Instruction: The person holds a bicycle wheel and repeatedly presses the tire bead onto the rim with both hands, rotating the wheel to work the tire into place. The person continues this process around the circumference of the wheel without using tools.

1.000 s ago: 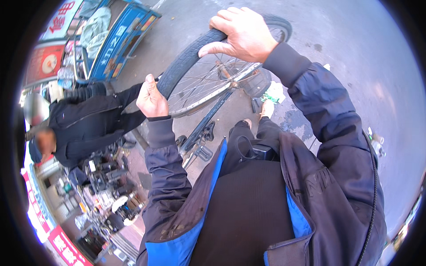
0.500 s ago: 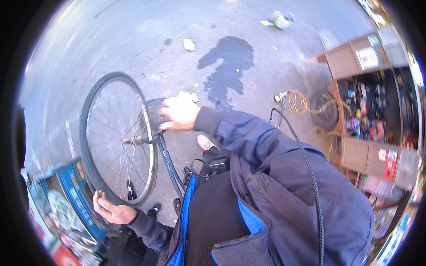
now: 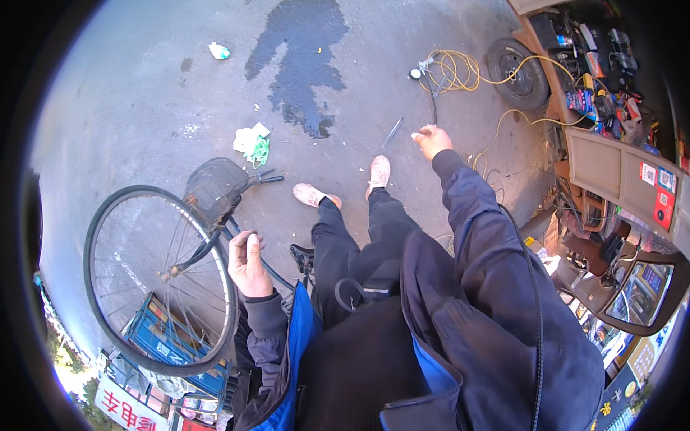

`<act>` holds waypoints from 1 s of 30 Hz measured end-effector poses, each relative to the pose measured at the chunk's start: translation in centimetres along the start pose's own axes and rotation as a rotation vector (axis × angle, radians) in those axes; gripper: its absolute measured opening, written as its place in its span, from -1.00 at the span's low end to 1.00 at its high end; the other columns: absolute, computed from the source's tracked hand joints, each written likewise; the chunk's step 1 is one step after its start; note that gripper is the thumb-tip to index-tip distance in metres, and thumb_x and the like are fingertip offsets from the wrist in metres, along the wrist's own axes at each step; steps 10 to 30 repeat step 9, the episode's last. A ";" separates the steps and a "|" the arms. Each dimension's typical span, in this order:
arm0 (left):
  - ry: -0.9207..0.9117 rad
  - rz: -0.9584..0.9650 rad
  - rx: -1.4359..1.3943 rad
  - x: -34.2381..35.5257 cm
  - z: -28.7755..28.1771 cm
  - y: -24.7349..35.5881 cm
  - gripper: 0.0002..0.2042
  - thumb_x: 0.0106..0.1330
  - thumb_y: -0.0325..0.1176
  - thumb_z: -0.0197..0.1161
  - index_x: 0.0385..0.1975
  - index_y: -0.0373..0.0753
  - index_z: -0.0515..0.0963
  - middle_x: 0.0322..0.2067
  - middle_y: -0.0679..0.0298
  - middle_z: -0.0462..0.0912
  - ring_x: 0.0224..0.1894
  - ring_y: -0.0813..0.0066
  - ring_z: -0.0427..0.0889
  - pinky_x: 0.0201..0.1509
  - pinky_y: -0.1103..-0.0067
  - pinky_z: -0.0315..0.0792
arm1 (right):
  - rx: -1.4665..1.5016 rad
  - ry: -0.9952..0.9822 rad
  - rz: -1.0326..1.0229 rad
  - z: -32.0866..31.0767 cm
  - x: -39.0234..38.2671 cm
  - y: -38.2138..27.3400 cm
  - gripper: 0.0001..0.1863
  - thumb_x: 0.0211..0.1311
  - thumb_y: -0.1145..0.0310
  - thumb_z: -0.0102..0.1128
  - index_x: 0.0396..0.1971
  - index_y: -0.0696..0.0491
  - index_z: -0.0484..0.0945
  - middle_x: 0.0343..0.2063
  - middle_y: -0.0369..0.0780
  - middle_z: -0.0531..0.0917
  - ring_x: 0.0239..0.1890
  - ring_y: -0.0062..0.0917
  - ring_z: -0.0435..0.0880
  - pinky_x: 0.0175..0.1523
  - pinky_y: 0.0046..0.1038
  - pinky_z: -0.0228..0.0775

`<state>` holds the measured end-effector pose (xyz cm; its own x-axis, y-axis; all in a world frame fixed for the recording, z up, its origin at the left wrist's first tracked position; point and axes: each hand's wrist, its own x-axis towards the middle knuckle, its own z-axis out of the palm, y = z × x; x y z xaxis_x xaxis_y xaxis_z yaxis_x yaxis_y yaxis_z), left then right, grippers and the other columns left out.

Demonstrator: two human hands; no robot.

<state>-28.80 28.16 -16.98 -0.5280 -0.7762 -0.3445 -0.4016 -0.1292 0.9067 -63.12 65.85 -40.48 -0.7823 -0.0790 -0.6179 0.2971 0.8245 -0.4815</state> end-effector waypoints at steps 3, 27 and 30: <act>-0.076 -0.120 -0.021 -0.5 7.4 -2.9 -0.88 0.58 -0.48 0.34 -0.01 -0.34 0.67 -0.16 0.34 0.69 -0.18 0.65 0.61 -0.02 0.64 0.53 | 0.001 -0.053 0.066 1.7 1.3 5.3 -0.46 0.30 0.12 0.54 0.15 0.18 0.74 0.01 -0.01 0.85 0.11 -0.26 0.85 0.27 -0.28 0.62; -0.343 -0.399 -0.095 1.0 19.6 -14.4 -0.86 0.59 -0.46 0.33 -0.01 -0.39 0.67 -0.24 0.20 0.77 -0.23 0.51 0.76 -0.09 0.58 0.64 | 0.365 -0.159 0.371 7.1 4.0 11.7 -0.41 0.35 0.14 0.55 0.30 0.08 0.69 0.08 -0.08 0.85 0.07 -0.10 0.85 0.24 -0.16 0.65; -0.343 -0.399 -0.095 1.0 19.6 -14.4 -0.86 0.59 -0.46 0.33 -0.01 -0.39 0.67 -0.24 0.20 0.77 -0.23 0.51 0.76 -0.09 0.58 0.64 | 0.365 -0.159 0.371 7.1 4.0 11.7 -0.41 0.35 0.14 0.55 0.30 0.08 0.69 0.08 -0.08 0.85 0.07 -0.10 0.85 0.24 -0.16 0.65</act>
